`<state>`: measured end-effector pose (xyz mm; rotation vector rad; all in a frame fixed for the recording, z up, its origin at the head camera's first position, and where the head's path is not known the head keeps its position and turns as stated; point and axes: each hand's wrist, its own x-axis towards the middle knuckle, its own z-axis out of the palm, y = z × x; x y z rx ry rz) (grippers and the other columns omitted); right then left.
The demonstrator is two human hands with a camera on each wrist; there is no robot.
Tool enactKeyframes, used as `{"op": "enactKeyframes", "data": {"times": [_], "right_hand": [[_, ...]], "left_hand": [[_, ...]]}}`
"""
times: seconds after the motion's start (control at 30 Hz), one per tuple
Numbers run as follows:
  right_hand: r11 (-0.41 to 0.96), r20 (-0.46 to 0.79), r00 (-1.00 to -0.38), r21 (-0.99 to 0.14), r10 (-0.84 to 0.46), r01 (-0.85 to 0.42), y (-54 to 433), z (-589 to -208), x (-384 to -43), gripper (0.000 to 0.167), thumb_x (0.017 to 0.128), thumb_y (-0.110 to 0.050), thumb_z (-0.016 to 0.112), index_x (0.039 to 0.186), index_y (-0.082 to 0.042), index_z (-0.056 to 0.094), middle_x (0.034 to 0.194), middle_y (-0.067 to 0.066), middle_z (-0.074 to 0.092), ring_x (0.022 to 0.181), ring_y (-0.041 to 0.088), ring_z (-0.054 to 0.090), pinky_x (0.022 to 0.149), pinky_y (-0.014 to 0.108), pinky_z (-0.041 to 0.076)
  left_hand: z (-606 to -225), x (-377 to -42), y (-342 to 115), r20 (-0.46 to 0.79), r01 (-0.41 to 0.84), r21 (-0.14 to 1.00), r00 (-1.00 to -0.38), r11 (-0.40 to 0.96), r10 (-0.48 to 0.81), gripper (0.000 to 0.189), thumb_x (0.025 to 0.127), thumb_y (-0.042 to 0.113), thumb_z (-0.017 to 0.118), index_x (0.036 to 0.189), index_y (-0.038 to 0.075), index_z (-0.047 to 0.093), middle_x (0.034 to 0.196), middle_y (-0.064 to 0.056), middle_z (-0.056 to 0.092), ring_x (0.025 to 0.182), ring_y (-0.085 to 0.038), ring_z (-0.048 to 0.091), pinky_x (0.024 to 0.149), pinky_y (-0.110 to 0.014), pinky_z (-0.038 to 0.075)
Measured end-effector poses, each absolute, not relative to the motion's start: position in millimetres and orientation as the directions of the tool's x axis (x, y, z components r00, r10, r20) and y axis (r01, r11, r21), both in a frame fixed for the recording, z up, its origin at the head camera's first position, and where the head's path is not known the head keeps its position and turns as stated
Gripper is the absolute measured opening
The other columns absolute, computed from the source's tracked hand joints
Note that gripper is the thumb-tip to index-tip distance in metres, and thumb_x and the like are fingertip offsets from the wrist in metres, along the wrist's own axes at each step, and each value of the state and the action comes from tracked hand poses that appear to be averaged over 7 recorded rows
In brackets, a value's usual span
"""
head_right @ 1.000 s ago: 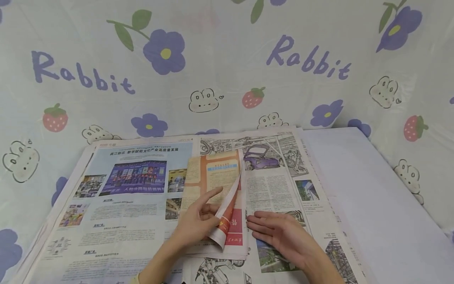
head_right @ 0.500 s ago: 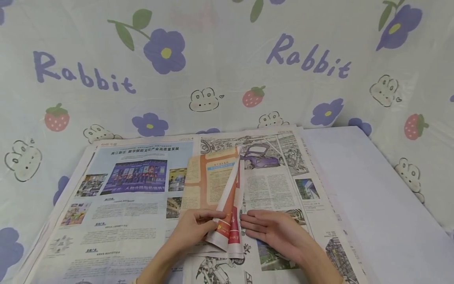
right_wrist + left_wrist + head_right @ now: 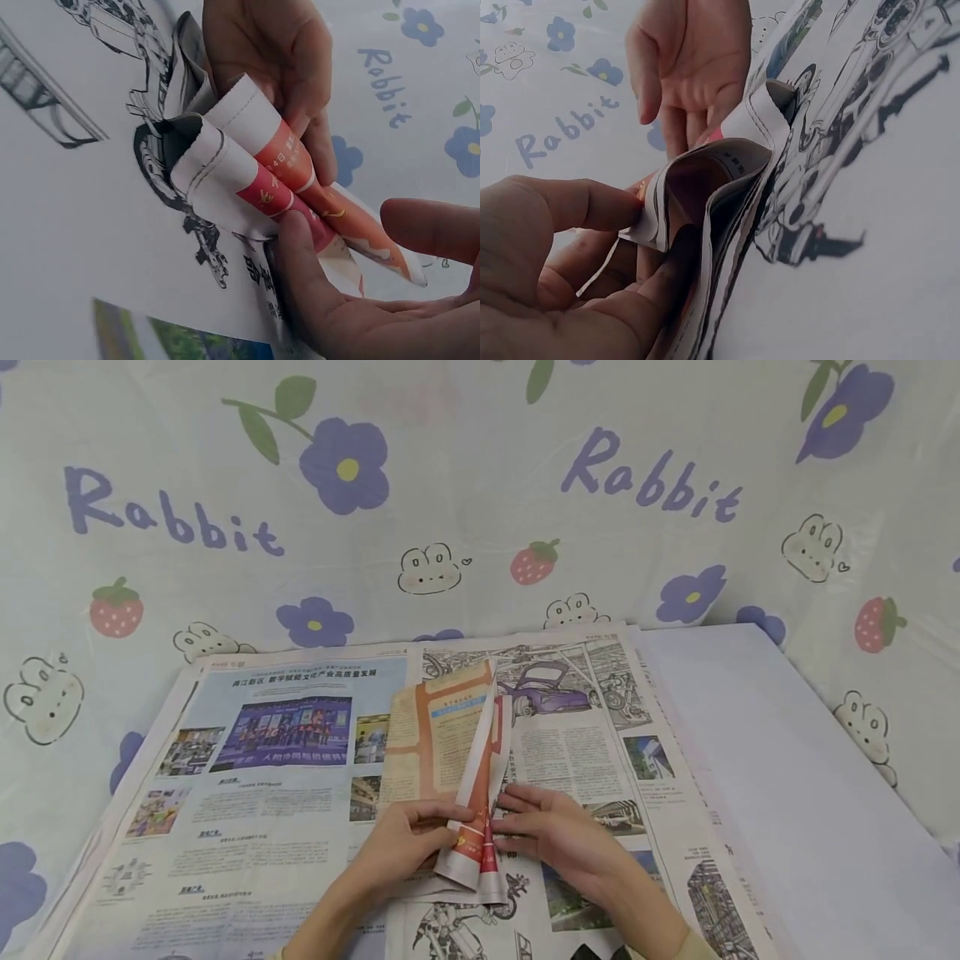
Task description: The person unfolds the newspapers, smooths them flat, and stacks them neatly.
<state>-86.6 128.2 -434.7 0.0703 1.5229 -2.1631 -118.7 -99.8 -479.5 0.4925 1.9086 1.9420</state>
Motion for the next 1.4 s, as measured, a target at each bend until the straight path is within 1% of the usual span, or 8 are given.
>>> {"op": "enactKeyframes", "data": {"times": [0.17, 0.3, 0.4, 0.6, 0.77, 1.13, 1.23, 1.4], "right_hand": [[-0.153, -0.303, -0.903, -0.92, -0.306, 0.361, 129, -433, -93, 0.068, 0.1, -0.001, 0.051, 0.153, 0.008, 0.009, 0.158, 0.026, 0.013, 0.122, 0.028, 0.052, 0.096, 0.039, 0.047], [-0.142, -0.308, -0.898, -0.92, -0.316, 0.365, 134, -435, -97, 0.068, 0.099, -0.004, 0.054, 0.152, 0.01, 0.014, 0.153, 0.027, 0.027, 0.107, 0.019, 0.058, 0.089, 0.034, 0.049], [-0.111, -0.296, -0.895, -0.93, -0.332, 0.349, 137, -436, -96, 0.069, 0.098, -0.005, 0.056, 0.151, 0.013, 0.016, 0.152, 0.029, 0.029, 0.113, 0.021, 0.057, 0.089, 0.033, 0.048], [0.011, -0.269, -0.901, -0.959, -0.341, 0.283, 135, -435, -89, 0.073, 0.095, -0.007, 0.063, 0.15, 0.013, 0.019, 0.152, 0.031, 0.027, 0.136, 0.036, 0.035, 0.105, 0.044, 0.038], [-0.032, -0.276, -0.895, -0.951, -0.351, 0.306, 124, -433, -82, 0.076, 0.092, -0.002, 0.065, 0.151, 0.011, 0.019, 0.154, 0.027, 0.026, 0.132, 0.033, 0.042, 0.109, 0.048, 0.032], [-0.15, -0.313, -0.852, -0.902, -0.42, 0.406, 113, -434, -75, 0.07, 0.091, 0.007, 0.063, 0.148, 0.01, 0.023, 0.131, 0.026, 0.054, 0.117, 0.033, 0.057, 0.097, 0.045, 0.047], [-0.156, -0.314, -0.87, -0.905, -0.381, 0.395, 110, -436, -75, 0.074, 0.091, 0.005, 0.063, 0.149, 0.006, 0.018, 0.136, 0.025, 0.049, 0.119, 0.033, 0.054, 0.098, 0.045, 0.046], [-0.067, -0.303, -0.94, -0.946, -0.153, 0.316, 105, -439, -75, 0.088, 0.087, 0.001, 0.07, 0.153, -0.005, 0.013, 0.145, 0.027, 0.034, 0.124, 0.036, 0.047, 0.098, 0.047, 0.044]], "left_hand": [[-480, -118, -101, -0.007, -0.034, 0.999, -0.856, -0.043, 0.517, 0.023, 0.088, 0.0, 0.065, 0.109, 0.004, 0.074, 0.094, -0.01, 0.072, 0.066, -0.015, 0.059, 0.054, -0.024, 0.045], [-482, -118, -102, -0.008, -0.045, 0.997, -0.848, -0.058, 0.529, 0.023, 0.089, 0.002, 0.066, 0.11, 0.005, 0.074, 0.104, -0.008, 0.071, 0.076, -0.017, 0.063, 0.061, -0.026, 0.049], [-482, -118, -103, 0.001, -0.048, 0.996, -0.835, -0.075, 0.55, 0.024, 0.089, 0.002, 0.067, 0.112, 0.005, 0.073, 0.106, -0.008, 0.07, 0.079, -0.017, 0.063, 0.062, -0.025, 0.05], [-482, -119, -104, 0.009, -0.057, 0.994, -0.82, -0.097, 0.572, 0.024, 0.088, 0.0, 0.066, 0.11, 0.004, 0.073, 0.102, -0.009, 0.07, 0.071, -0.013, 0.056, 0.058, -0.022, 0.047], [-483, -119, -104, 0.019, -0.068, 0.989, -0.821, -0.132, 0.571, 0.024, 0.089, 0.001, 0.065, 0.111, 0.006, 0.072, 0.116, -0.008, 0.067, 0.087, -0.017, 0.062, 0.073, -0.028, 0.053], [-488, -119, -105, 0.052, -0.06, 0.983, -0.811, -0.171, 0.582, 0.026, 0.09, 0.003, 0.065, 0.115, 0.004, 0.07, 0.112, -0.012, 0.069, 0.089, -0.019, 0.062, 0.078, -0.03, 0.053], [-486, -119, -105, 0.064, -0.085, 0.973, -0.797, -0.217, 0.6, 0.027, 0.091, 0.002, 0.064, 0.117, 0.002, 0.068, 0.115, -0.015, 0.067, 0.097, -0.024, 0.064, 0.082, -0.035, 0.054], [-485, -120, -105, 0.095, -0.098, 0.956, -0.785, -0.275, 0.612, 0.028, 0.093, 0.001, 0.062, 0.121, -0.001, 0.066, 0.12, -0.017, 0.065, 0.107, -0.03, 0.063, 0.086, -0.04, 0.054]]}}
